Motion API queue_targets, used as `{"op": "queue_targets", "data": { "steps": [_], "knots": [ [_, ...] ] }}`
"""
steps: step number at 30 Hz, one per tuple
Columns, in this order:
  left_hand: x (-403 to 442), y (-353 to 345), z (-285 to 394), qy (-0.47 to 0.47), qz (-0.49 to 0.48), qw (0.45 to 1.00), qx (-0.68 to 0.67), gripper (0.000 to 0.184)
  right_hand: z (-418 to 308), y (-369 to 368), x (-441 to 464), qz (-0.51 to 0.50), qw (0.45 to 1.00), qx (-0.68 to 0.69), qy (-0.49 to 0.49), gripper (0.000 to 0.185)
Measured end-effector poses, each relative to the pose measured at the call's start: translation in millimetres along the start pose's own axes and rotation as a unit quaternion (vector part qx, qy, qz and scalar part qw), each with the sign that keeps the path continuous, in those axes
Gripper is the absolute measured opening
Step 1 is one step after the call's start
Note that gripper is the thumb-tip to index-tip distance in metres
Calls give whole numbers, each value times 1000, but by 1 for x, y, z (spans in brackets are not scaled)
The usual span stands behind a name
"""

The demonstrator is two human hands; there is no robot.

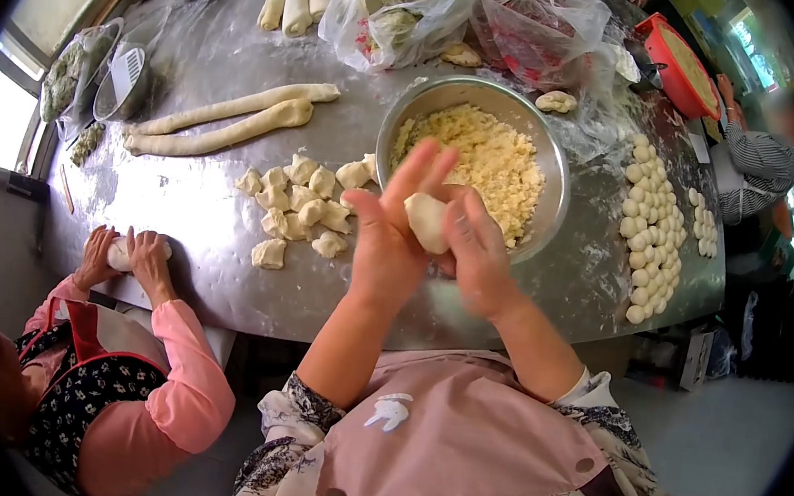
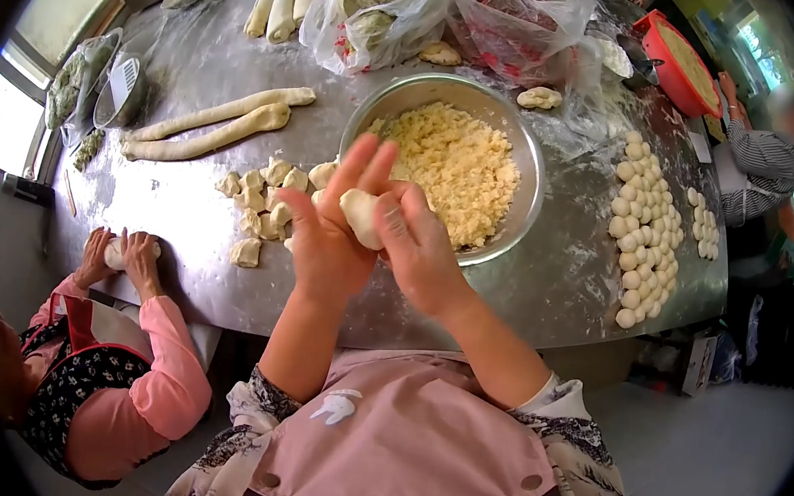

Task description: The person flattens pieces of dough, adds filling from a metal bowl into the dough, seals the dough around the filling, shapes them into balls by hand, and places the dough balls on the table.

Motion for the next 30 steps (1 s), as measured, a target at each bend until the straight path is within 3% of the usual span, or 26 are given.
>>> {"op": "queue_targets", "data": {
  "steps": [1, 4, 7, 9, 12, 13, 16, 18, 21, 23, 26, 27, 30],
  "knots": [
    [-1, -10, 2, -22, -6, 1000, 18, 86, 5, 2, -4, -58, 995, 33, -73, 69],
    [-1, -8, -6, -69, 14, 957, 283, 67, 19, 2, -12, -114, 982, 65, -137, 70],
    [-5, -1, -21, -65, -8, 907, 417, 47, 15, 16, -22, -84, 990, 62, -90, 70],
    [-5, -2, -36, -65, -3, 909, 411, 56, 8, 33, -25, -39, 999, 3, -2, 68],
    [-2, -10, -62, -81, -37, 934, 345, 71, 2, 64, -30, 46, 996, -74, 36, 65],
    [1, -12, -75, -41, 18, 975, 218, 81, 20, 72, -32, 21, 999, 3, -41, 66],
    [10, -18, -94, -94, 5, 958, 270, 84, 42, 94, -38, -36, 984, 94, -148, 69],
    [12, -8, -113, -28, -53, 894, 443, 70, 39, 100, -41, -17, 989, 91, -118, 70],
    [19, -1, -131, 11, -14, 910, 413, 65, 31, 122, -44, 37, 999, 9, 15, 64],
    [24, 4, -142, 36, 2, 912, 408, 72, 28, 136, -46, 67, 991, -97, 68, 59],
    [26, 6, -160, 64, 3, 933, 353, 86, 45, 151, -58, 79, 996, 18, -25, 54],
    [28, -14, -169, 91, -38, 950, 295, 99, 52, 154, -60, 78, 994, 56, -54, 52],
    [30, -22, -172, 41, -46, 972, 226, 100, 60, 155, -61, 21, 995, 67, -75, 58]
  ]
}}
Point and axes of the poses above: each hand's wrist, its own x-axis towards the middle knuckle, its own y-axis out of the back of the hand, z = x × y, the point moved 8 cm from there along x, towards the middle knuckle, and after that the axes turned 10 degrees about -x, right-handed, at the moved point
